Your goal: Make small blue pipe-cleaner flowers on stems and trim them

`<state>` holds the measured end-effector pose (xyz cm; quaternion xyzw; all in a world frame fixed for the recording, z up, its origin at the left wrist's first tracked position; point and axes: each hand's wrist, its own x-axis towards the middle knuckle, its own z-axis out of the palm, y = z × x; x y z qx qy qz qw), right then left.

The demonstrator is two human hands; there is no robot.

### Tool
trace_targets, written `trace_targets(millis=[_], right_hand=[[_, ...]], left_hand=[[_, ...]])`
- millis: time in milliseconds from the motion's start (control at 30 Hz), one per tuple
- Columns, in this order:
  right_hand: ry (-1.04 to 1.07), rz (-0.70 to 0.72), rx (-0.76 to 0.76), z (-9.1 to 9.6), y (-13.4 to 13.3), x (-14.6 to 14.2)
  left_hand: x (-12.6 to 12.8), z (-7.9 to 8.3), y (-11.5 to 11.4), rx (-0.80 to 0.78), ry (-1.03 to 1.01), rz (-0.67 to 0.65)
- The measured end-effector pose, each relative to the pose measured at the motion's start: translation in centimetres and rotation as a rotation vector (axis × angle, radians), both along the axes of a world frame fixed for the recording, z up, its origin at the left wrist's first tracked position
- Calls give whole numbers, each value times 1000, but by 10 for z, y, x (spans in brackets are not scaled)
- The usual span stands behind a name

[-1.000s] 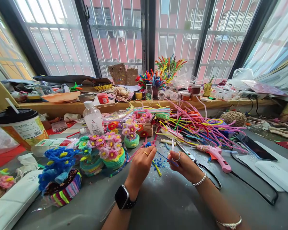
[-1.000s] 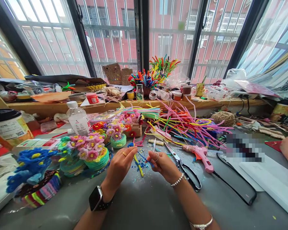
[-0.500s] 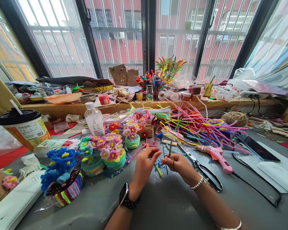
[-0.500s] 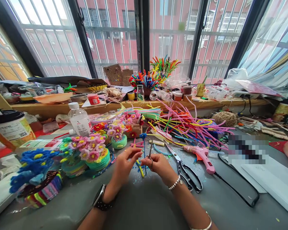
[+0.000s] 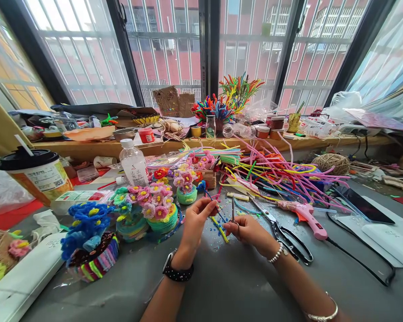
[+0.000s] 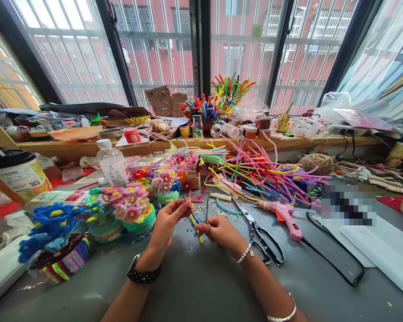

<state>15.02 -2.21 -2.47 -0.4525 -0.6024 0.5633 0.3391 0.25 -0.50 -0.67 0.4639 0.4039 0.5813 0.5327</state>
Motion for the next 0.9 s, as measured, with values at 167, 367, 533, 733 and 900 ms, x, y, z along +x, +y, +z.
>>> trace_targets(millis=[167,367,533,733,900], right_hand=[[-6,-5,4,1,0,-1],[13,-98,4,3,1,-2],[179,-137,-27,2,2,-3],[556,-314,-156,0,5,3],[628,-348,-186,-1,6,5]], left_hand=[[-3,-1,2,24,-86,69],[-4,1,0,111,-53,181],[1,2,-6,198,90,139],[7,-3,-11,211,140,-114],[6,0,-13,205,192,-206]])
